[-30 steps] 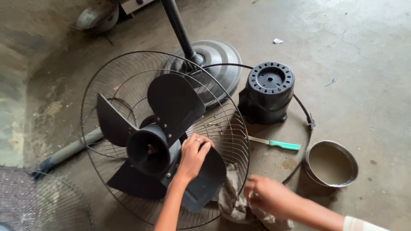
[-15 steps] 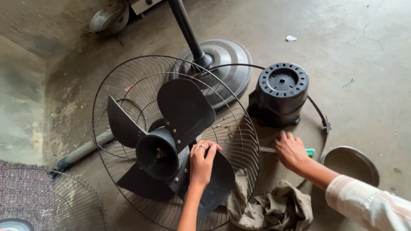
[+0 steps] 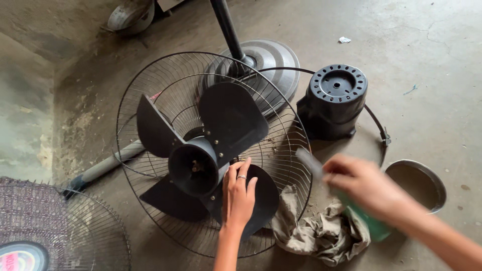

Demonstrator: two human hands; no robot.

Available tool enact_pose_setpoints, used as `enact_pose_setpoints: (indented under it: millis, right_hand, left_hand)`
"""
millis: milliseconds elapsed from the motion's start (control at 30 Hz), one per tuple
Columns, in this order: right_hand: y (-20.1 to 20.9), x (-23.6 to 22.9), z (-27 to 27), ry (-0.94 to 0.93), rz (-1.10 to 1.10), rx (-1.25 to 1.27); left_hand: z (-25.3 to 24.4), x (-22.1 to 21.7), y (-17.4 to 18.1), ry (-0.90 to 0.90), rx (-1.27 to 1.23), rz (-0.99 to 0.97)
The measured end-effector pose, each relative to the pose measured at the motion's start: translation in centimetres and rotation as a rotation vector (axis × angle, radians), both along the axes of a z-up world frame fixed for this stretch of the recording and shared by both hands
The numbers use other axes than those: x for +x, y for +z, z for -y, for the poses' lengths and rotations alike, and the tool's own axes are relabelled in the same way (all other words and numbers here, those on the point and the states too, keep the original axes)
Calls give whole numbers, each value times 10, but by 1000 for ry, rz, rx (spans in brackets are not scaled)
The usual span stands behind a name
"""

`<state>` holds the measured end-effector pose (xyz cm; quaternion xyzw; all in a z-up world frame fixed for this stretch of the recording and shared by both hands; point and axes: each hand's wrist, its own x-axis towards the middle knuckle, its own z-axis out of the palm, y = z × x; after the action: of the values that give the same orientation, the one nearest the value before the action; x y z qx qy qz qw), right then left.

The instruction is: The person cleans a disassembled standing fan on the floor. They wipe the motor housing and fan blades with a cloth, then use a toothbrush to scrub the blades and the central hub area.

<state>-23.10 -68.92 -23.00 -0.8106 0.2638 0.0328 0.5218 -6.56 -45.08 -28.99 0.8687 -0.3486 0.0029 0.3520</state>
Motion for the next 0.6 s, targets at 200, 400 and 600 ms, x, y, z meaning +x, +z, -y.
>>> enact_pose_setpoints:
  millis: [200, 400, 600]
  right_hand:
    - [-65, 3, -85, -188, -306, 803]
    - [-108, 6, -109, -274, -355, 980]
    - [-101, 18, -132, -347, -308, 899]
  left_hand:
    - [-8, 4, -19, -18, 90, 37]
    - [-9, 13, -30, -66, 20, -1]
    - [11, 33, -29, 20, -151, -66]
